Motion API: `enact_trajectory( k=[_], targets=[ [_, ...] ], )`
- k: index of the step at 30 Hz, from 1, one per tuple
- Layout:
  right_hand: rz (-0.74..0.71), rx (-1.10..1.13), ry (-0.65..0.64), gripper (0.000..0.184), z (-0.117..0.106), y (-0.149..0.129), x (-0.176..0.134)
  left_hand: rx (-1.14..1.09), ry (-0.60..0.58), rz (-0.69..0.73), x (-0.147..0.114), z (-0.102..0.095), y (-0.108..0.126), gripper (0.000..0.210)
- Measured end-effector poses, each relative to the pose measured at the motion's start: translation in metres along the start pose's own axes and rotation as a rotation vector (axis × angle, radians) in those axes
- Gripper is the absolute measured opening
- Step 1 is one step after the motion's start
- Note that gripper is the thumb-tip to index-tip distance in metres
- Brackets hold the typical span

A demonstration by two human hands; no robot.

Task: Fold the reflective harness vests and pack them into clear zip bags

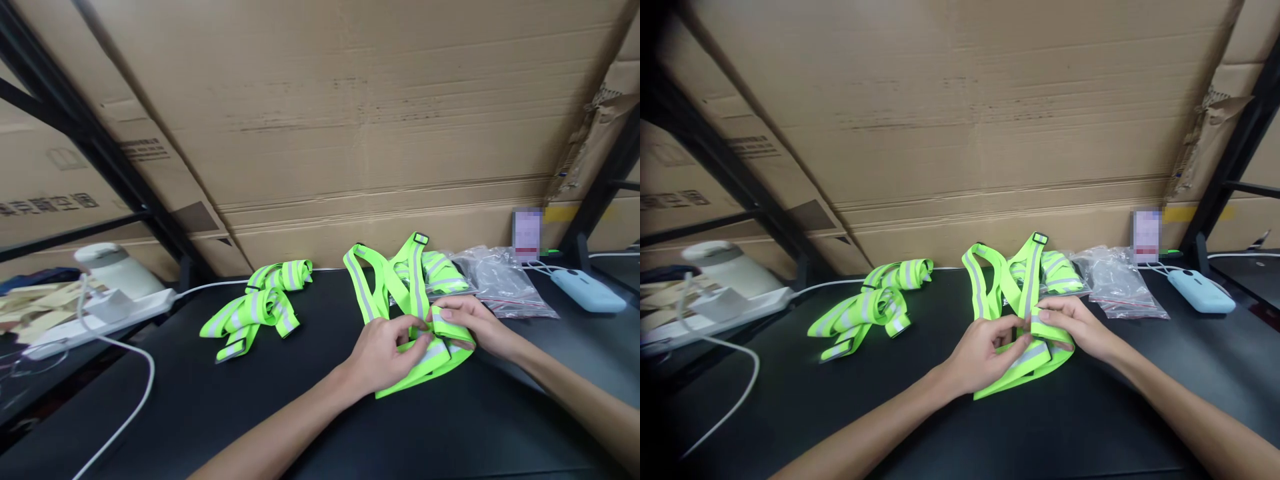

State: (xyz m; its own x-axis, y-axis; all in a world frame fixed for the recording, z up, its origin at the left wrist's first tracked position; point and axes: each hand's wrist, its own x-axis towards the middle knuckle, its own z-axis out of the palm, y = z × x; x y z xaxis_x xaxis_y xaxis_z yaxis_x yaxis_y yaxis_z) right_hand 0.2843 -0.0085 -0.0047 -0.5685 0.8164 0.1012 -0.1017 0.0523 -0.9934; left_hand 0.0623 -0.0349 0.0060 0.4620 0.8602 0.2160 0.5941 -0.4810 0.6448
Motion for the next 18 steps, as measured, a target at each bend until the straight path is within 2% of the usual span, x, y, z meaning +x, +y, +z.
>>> enact_trajectory(
  k=[4,9,13,15,18],
  targets=[
    [-0.096,-0.056,0.065,0.028,0.010,-0.006,-0.002,0.088,-0.002,-0.007,0.003,0.006,0.000,0.022],
    [-0.070,-0.142,-0.039,0.033,0.019,-0.009,-0.005,0.117,0.010,0.023,0.006,0.013,-0.004,0.015],
    [-0.012,-0.183,-0.113,0.037,0.019,-0.003,-0.004,-0.079,-0.009,0.010,0.007,0.008,-0.009,0.019],
    [0.024,-0.145,-0.122,0.038,0.019,0.000,-0.002,-0.208,-0.011,-0.003,0.006,0.001,-0.010,0.029],
    [0.075,-0.066,-0.131,0.040,0.020,0.003,-0.001,-0.292,0.057,0.111,0.002,-0.011,-0.011,0.043]
  ],
)
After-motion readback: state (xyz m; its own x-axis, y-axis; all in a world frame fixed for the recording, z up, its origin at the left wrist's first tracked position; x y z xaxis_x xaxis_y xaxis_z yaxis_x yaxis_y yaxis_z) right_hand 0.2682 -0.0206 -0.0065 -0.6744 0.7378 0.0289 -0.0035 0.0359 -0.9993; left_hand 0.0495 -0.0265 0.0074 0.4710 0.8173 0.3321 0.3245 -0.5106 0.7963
